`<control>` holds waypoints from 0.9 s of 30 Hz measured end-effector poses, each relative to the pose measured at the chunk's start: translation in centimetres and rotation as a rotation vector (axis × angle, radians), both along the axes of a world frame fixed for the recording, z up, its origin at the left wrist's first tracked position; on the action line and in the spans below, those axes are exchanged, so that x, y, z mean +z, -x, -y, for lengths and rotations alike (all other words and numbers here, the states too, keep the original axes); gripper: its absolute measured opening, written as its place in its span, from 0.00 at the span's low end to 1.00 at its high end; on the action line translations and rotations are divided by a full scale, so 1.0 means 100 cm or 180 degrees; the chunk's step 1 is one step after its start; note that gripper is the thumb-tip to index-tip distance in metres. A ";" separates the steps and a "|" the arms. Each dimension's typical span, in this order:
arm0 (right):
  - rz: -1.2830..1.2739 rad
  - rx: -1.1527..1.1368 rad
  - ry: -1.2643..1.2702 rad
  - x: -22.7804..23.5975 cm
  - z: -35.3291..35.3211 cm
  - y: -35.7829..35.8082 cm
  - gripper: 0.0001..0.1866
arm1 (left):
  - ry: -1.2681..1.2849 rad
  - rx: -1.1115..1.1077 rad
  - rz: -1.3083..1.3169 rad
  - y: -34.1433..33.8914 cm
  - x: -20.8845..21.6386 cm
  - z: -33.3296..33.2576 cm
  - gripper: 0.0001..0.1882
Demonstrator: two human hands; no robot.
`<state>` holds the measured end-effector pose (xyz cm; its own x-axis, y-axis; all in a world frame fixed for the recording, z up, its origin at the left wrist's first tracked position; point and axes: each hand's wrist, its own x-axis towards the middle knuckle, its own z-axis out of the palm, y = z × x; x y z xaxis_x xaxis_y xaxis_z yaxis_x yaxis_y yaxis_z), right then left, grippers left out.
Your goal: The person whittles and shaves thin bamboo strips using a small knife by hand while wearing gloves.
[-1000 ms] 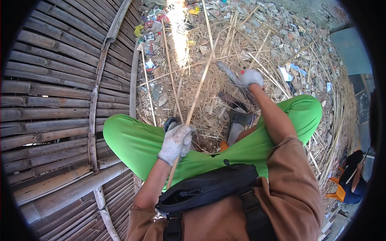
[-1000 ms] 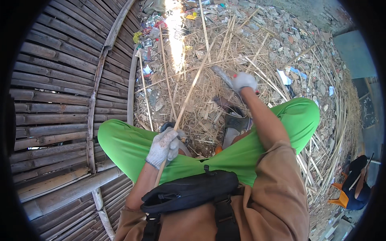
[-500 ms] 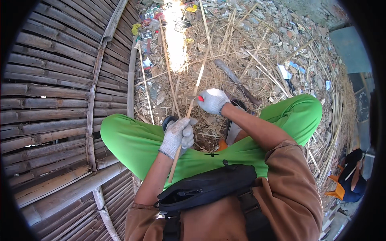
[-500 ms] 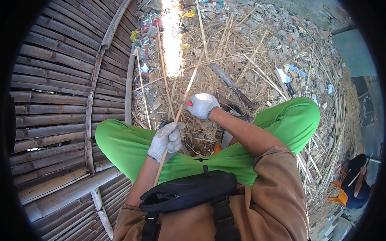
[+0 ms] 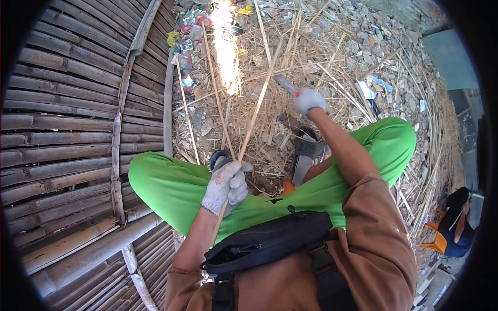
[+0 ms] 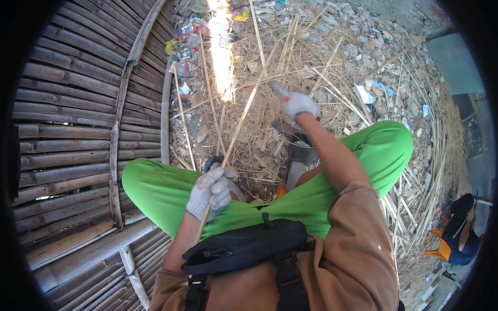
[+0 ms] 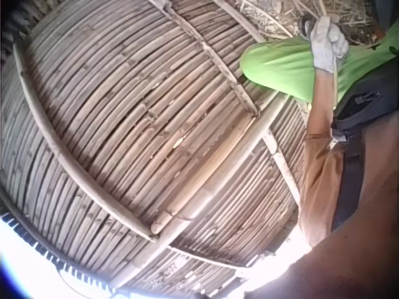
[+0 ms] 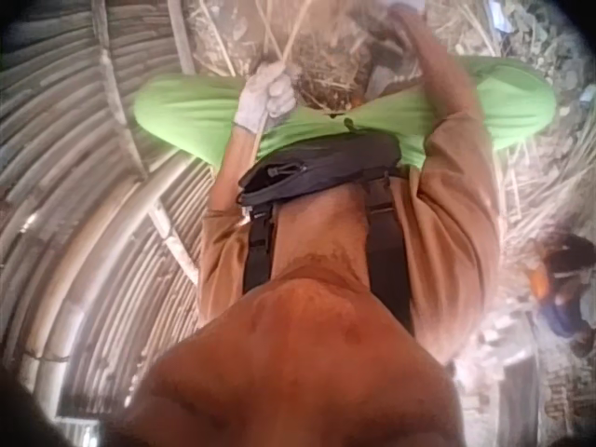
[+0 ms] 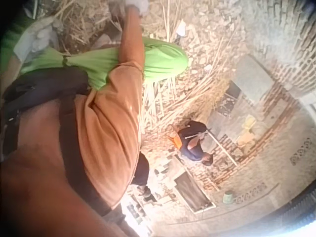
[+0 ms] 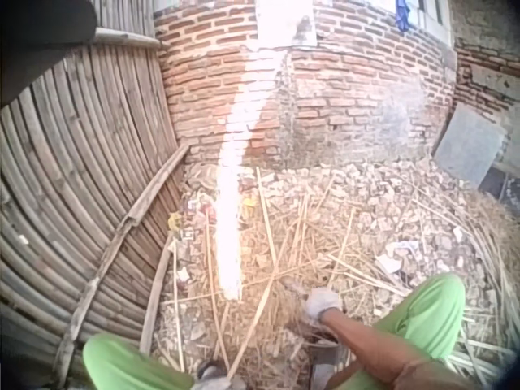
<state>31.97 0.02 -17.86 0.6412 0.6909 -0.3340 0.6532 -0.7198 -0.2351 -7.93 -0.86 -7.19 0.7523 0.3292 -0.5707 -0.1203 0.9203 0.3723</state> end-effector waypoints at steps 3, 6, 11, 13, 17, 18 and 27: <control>0.0377 -0.0085 -0.0091 0.034 0.005 -0.069 0.29 | 0.0066 0.0132 -0.0108 0.003 -0.010 -0.001 0.16; 0.0020 0.0270 -0.0181 0.079 -0.013 0.016 0.26 | 0.0185 0.0317 -0.0119 -0.004 -0.012 -0.004 0.17; -0.0655 0.1613 -0.0145 0.038 -0.002 0.115 0.23 | -0.0627 -0.0032 -0.0919 -0.015 -0.016 -0.003 0.16; -0.0653 0.1821 -0.0025 0.038 -0.001 0.139 0.22 | -0.1012 -0.0200 -0.1273 -0.016 -0.020 -0.001 0.15; -0.0643 0.1870 -0.0041 0.047 0.004 0.146 0.21 | -0.1210 -0.0373 -0.1479 -0.020 -0.013 0.001 0.16; -0.0597 0.1982 0.0063 0.050 0.003 0.146 0.21 | -0.1300 -0.0414 -0.1509 -0.020 -0.013 0.002 0.16; -0.0350 0.1825 0.0011 0.045 -0.003 0.135 0.18 | -0.1592 -0.0493 -0.1686 -0.025 -0.013 0.003 0.16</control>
